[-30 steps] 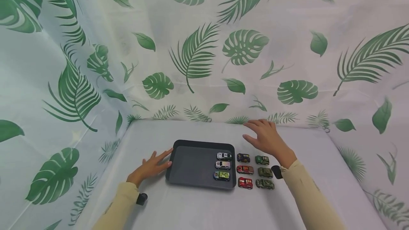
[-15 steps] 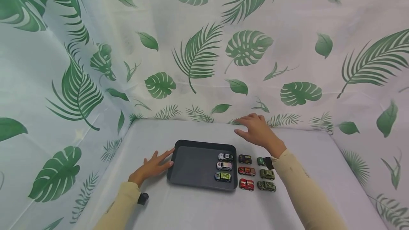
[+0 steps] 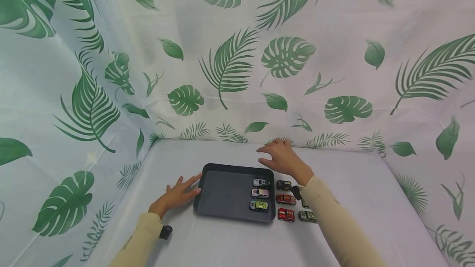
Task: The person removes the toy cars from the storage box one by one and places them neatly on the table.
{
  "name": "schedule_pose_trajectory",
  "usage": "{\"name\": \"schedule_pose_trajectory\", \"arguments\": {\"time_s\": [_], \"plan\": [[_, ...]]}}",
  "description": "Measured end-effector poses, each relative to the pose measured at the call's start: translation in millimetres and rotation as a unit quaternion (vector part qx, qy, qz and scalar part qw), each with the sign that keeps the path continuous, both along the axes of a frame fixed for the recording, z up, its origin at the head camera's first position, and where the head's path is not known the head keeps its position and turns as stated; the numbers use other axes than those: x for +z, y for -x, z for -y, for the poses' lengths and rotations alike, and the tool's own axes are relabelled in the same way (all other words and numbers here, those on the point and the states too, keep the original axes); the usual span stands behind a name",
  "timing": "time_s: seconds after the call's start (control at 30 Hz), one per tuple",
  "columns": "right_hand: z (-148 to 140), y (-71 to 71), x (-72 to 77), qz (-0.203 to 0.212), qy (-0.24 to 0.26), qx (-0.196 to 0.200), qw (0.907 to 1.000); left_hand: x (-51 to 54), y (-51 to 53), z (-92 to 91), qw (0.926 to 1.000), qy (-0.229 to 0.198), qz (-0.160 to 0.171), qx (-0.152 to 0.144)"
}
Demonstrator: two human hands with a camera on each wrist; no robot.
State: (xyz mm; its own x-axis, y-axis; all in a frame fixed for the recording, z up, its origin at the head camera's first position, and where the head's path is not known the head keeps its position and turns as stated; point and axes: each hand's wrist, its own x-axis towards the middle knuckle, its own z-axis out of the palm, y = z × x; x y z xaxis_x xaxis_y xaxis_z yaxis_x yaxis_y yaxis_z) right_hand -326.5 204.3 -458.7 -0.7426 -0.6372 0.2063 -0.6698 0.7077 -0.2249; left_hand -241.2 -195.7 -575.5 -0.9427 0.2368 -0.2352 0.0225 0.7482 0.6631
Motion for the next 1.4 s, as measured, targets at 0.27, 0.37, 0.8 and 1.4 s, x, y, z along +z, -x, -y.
{"name": "schedule_pose_trajectory", "arguments": {"time_s": [0.27, 0.37, 0.8, 1.4], "plan": [[15, -2.3, -18.4, 0.014, -0.005, 0.018, 0.9997, -2.1, -0.8, 2.0, 1.0000, 0.000, -0.007, -0.004], [21, -3.4, -26.3, 0.023, -0.015, 0.024, 0.9993, -2.2, -0.7, 1.9, 1.0000, -0.002, -0.007, -0.005], [38, -7.1, -49.5, 0.091, -0.054, 0.010, 0.9943, -4.4, -0.6, 1.9, 1.0000, -0.004, -0.004, -0.006], [37, -12.7, -65.1, 0.100, -0.082, -0.013, 0.9915, -8.2, 0.3, 4.9, 0.9997, -0.014, -0.014, -0.014]]}}
